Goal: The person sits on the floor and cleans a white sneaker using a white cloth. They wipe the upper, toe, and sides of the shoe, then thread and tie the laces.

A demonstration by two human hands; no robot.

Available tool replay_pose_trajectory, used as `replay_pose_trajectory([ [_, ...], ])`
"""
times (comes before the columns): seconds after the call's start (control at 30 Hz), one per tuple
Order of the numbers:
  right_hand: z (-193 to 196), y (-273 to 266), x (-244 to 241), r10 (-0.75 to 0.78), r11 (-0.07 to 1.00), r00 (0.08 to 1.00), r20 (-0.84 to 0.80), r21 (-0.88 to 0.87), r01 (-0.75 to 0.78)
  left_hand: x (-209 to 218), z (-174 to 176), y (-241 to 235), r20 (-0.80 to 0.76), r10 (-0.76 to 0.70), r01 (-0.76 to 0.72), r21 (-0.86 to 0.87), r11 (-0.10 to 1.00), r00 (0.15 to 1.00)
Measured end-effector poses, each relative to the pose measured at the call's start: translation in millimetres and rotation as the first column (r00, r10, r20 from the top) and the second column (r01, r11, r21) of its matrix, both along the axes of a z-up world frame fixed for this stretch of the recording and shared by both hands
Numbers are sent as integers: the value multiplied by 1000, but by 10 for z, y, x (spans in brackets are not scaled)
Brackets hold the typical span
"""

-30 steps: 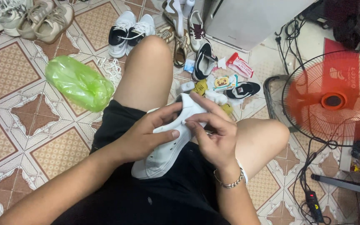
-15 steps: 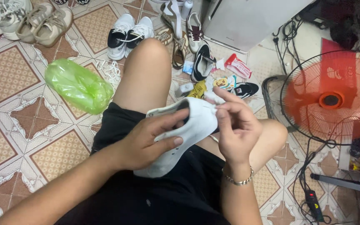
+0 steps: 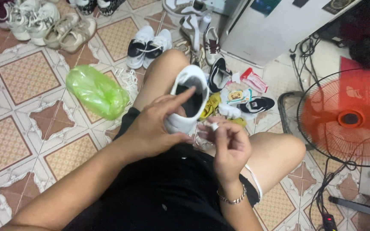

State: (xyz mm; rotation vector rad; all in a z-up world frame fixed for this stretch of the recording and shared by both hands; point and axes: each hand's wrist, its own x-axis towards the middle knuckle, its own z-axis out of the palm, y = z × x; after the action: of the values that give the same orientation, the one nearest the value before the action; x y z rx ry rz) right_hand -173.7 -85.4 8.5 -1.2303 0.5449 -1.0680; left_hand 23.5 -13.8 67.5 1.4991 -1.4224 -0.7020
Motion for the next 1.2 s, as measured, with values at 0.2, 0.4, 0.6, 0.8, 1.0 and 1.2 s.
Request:
replay_pose_trajectory([
  [0.2,40,-12,100,-5,969,989,-151,-243,-32,-5,96,274,-415,-23,-35,-132,991,910],
  [0.4,187,30,284,-146,958,963,-226,-275,81,21,53,307,-505,5,-67,-105,992,863],
  [0.6,527,62,202,-53,838,975,-216,-540,-75,-117,-128,198,-583,-3,-97,-141,985,812],
  [0.8,380,-149,135,-109,936,956,-274,-352,6,-188,-188,103,-671,-25,-56,-99,993,741],
  [1.0,613,65,147,-148,744,923,-354,-655,-132,-213,-147,99,-653,-44,-17,-87,996,756],
  [1.2,287,-103,-4,-92,956,977,-194,-290,32,-205,58,188,-285,-171,117,-198,973,943],
])
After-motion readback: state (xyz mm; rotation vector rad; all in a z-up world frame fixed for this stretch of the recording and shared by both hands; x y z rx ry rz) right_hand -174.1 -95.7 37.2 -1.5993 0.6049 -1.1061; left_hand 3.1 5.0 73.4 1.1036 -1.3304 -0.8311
